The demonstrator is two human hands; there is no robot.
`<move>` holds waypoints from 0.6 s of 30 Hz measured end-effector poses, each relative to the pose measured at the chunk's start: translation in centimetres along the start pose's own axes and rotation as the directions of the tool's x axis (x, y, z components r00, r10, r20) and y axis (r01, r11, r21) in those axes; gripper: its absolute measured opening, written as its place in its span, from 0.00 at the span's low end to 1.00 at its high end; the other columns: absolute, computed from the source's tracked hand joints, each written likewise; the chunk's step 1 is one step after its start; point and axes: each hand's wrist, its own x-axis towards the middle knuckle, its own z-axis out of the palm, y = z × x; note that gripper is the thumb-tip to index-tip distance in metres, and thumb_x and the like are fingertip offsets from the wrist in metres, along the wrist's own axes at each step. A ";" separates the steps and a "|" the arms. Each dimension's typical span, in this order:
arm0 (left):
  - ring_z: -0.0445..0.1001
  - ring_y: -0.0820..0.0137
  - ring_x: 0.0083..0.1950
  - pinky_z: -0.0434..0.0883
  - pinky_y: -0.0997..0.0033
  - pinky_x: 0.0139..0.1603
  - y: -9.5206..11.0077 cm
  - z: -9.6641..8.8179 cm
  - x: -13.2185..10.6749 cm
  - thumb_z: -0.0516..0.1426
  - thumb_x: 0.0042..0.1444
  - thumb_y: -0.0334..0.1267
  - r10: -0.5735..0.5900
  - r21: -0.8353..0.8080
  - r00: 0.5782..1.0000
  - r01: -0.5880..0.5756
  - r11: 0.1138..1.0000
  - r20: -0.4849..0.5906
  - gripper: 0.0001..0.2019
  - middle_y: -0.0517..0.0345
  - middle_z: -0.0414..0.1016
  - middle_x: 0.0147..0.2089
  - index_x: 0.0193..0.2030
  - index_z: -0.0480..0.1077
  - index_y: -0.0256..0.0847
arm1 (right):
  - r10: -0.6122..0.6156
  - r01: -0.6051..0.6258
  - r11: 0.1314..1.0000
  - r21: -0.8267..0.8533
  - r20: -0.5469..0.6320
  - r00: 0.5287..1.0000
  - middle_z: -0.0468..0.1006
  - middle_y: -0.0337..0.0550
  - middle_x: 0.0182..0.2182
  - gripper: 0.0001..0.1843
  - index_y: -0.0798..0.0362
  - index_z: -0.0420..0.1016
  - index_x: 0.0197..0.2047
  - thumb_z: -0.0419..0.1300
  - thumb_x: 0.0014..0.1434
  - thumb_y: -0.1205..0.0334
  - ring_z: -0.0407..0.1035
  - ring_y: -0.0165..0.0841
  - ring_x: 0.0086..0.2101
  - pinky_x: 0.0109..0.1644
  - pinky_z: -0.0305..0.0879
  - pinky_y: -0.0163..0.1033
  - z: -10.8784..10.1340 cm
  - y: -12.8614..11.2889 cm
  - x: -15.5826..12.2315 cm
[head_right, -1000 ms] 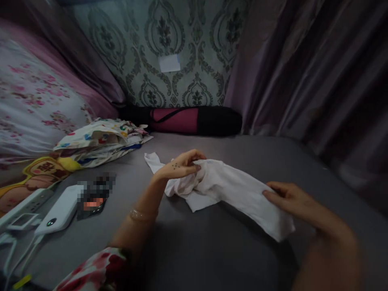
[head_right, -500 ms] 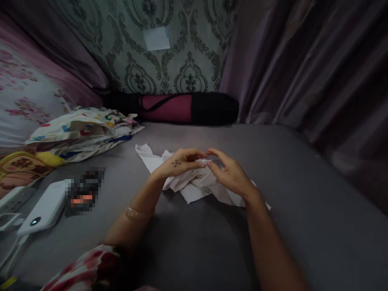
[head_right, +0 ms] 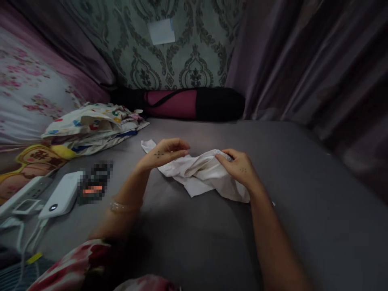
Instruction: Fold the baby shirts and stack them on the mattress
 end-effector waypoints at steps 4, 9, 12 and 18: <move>0.70 0.72 0.36 0.68 0.72 0.36 0.0 -0.6 -3.1 0.63 0.53 0.47 -0.028 0.250 0.995 0.003 0.968 0.097 0.16 0.57 0.72 0.36 0.42 0.71 0.39 | -0.007 0.007 1.000 0.015 -0.009 1.000 0.81 0.43 0.36 0.19 0.50 0.81 0.40 0.60 0.57 0.45 0.74 0.40 0.37 0.40 0.69 0.42 0.1 -0.1 0.0; 0.70 0.66 0.41 0.68 0.66 0.42 -2.2 1.0 -6.8 0.64 0.51 0.48 -0.026 0.475 0.998 -0.008 0.880 0.066 0.19 0.53 0.72 0.43 0.44 0.66 0.41 | -0.027 0.027 0.999 0.023 -0.004 1.000 0.81 0.43 0.36 0.18 0.50 0.80 0.39 0.60 0.57 0.45 0.74 0.40 0.37 0.40 0.69 0.42 0.1 -0.6 -0.2; 0.70 0.66 0.40 0.68 0.65 0.42 -3.6 1.8 -7.7 0.60 0.56 0.45 -0.024 0.534 1.000 0.024 0.845 -0.006 0.13 0.53 0.72 0.42 0.44 0.66 0.42 | -0.044 0.043 0.999 0.027 0.012 0.999 0.81 0.43 0.37 0.18 0.50 0.80 0.40 0.59 0.58 0.45 0.74 0.41 0.39 0.43 0.69 0.44 0.1 -0.7 -0.5; 0.71 0.68 0.37 0.68 0.68 0.40 -4.5 1.0 -6.6 0.51 0.62 0.43 0.066 0.497 0.984 0.024 0.867 -0.164 0.09 0.55 0.75 0.37 0.41 0.70 0.42 | -0.067 0.062 0.995 0.072 0.059 0.996 0.81 0.43 0.37 0.18 0.50 0.80 0.39 0.59 0.57 0.46 0.74 0.40 0.39 0.44 0.69 0.44 -0.8 -1.1 -0.7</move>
